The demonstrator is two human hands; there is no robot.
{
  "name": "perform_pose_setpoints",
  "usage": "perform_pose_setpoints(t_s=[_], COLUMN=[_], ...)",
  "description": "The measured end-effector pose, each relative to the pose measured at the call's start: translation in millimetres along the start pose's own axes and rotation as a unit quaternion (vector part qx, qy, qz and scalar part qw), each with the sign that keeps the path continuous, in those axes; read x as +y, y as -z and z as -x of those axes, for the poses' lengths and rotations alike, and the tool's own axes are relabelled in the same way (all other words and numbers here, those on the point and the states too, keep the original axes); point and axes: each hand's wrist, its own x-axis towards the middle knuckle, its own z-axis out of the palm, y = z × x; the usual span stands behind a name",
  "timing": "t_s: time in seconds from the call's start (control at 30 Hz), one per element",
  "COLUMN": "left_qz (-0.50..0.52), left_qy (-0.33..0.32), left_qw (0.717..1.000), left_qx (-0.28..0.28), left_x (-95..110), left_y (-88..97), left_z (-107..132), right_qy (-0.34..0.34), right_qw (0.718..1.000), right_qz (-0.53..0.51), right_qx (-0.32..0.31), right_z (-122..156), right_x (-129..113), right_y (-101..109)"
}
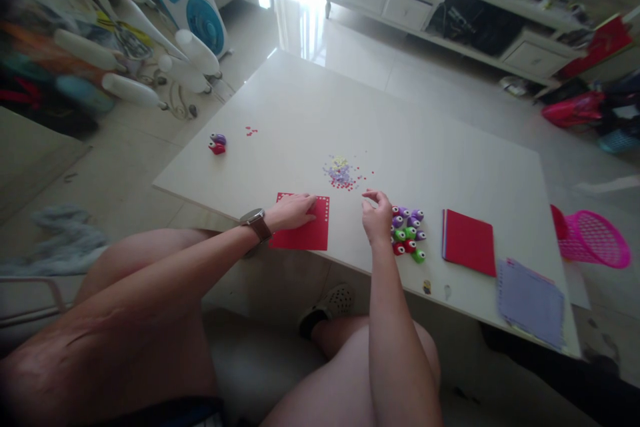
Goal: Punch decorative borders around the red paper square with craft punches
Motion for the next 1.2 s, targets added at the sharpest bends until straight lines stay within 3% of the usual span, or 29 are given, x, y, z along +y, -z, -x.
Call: perform_pose_setpoints(t_s=[0.1, 0.2, 0.27, 0.33, 0.43, 0.53, 0.63, 0.73, 0.9, 1.0, 1.1, 1.2], left_qz=[0.014, 0.049, 0.054, 0.041, 0.033, 0.027, 0.038, 0.036, 0.011, 0.014, 0.044, 0.117], left_qy=[-0.016, 0.003, 0.058, 0.147, 0.277, 0.357, 0.380, 0.347, 0.292, 0.264, 0.221, 0.136], left_qw=[1.000, 0.998, 0.993, 0.978, 0.940, 0.911, 0.904, 0.918, 0.938, 0.949, 0.960, 0.970], left_qx=[0.018, 0.042, 0.087, 0.145, 0.196, 0.206, 0.193, 0.187, 0.187, 0.169, 0.165, 0.162], left_x=[0, -6, -17, -36, -77, -126, -167, -188, -185, -170, -145, -102], left_y=[0.8, 13.7, 29.2, 46.3, 65.6, 72.4, 71.8, 69.4, 63.1, 58.5, 53.6, 47.0], left_z=[0, -1, -1, 1, 10, 25, 42, 54, 51, 44, 37, 31], right_qy=[0.007, 0.046, 0.079, 0.106, 0.127, 0.131, 0.130, 0.123, 0.096, 0.084, 0.071, 0.058], right_qw=[0.996, 0.978, 0.959, 0.946, 0.947, 0.956, 0.963, 0.972, 0.988, 0.989, 0.989, 0.989], right_qz=[0.023, 0.048, 0.076, 0.103, 0.116, 0.115, 0.117, 0.118, 0.093, 0.091, 0.088, 0.060], right_qx=[-0.087, -0.198, -0.261, -0.287, -0.271, -0.235, -0.205, -0.163, -0.083, -0.079, -0.092, -0.123], right_z=[9, 21, 26, 29, 29, 27, 25, 21, 16, 15, 16, 20], right_x=[-6, -14, -19, -21, -20, -19, -19, -19, -20, -20, -23, -27], right_y=[-8, -19, -24, -26, -26, -24, -22, -19, -16, -15, -17, -22])
